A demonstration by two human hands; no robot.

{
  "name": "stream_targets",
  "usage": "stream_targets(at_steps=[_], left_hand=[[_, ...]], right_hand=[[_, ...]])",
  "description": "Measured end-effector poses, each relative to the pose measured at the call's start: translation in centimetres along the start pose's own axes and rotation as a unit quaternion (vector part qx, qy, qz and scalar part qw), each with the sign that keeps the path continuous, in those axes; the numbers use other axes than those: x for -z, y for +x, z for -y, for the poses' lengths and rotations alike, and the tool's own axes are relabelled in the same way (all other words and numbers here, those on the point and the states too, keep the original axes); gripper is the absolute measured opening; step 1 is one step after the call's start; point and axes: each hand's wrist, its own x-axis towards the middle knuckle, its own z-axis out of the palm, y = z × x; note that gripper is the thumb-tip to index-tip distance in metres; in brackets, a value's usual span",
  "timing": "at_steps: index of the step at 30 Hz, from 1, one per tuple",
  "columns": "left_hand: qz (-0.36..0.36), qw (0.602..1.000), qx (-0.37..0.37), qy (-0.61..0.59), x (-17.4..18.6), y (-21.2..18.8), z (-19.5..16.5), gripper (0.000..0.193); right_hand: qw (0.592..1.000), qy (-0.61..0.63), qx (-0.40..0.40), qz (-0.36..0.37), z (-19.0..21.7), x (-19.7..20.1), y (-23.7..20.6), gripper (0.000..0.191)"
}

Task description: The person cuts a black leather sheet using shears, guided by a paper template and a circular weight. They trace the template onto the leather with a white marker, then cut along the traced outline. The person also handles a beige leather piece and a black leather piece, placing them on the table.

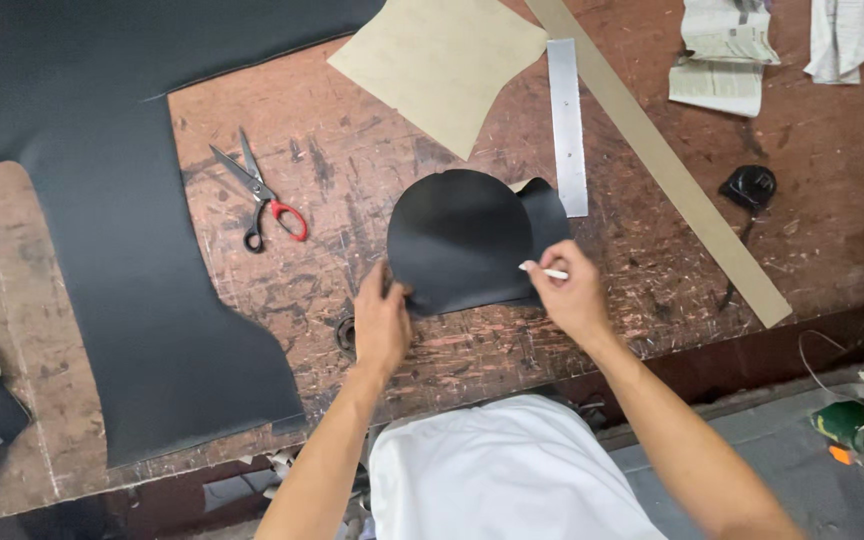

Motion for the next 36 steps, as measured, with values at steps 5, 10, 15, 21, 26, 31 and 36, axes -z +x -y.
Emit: stream_targets(at_steps=[5, 10, 15, 21, 26, 31, 36], left_hand=[[-0.064, 0.963, 0.208, -0.161, -1.1, 2.2, -1.7, 0.042], [-0.135, 0.936, 0.269, -0.18, -1.9, 5.7, -3.6, 0.061], [-0.032, 0.968, 0.129, -0.214, -2.6, 6.2, -8.4, 0.037], [0.101, 0.901, 0.05, -0.419, -1.7, 6.8, -16.6, 0.043], [0.024, 0.885, 0.124, -0.449, -2.7, 8.5, -13.1, 0.044], [-0.072, 0.926, 0.169, -0.331, -4.9, 7.9, -5.9, 0.058], [0.075, 0.933, 0.22, -0.274, -4.7, 4.4, -2.6, 0.079]], right_hand=[[0.991, -0.081, -0.067, 0.087, 0.7, -2.2, 0.0, 0.024], [0.992, -0.042, 0.084, 0.087, 0.7, -1.7, -0.8, 0.021], [0.997, 0.065, -0.043, 0.0, -0.3, 0.6, -1.0, 0.026], [0.993, 0.062, -0.042, -0.092, 0.1, 5.7, -0.6, 0.03], [0.989, 0.125, -0.016, -0.081, 0.6, 8.2, -1.1, 0.035], [0.995, 0.078, -0.054, -0.003, -0.7, 5.0, -0.5, 0.034], [0.992, 0.062, -0.045, 0.104, -2.0, -0.2, 0.3, 0.03]])
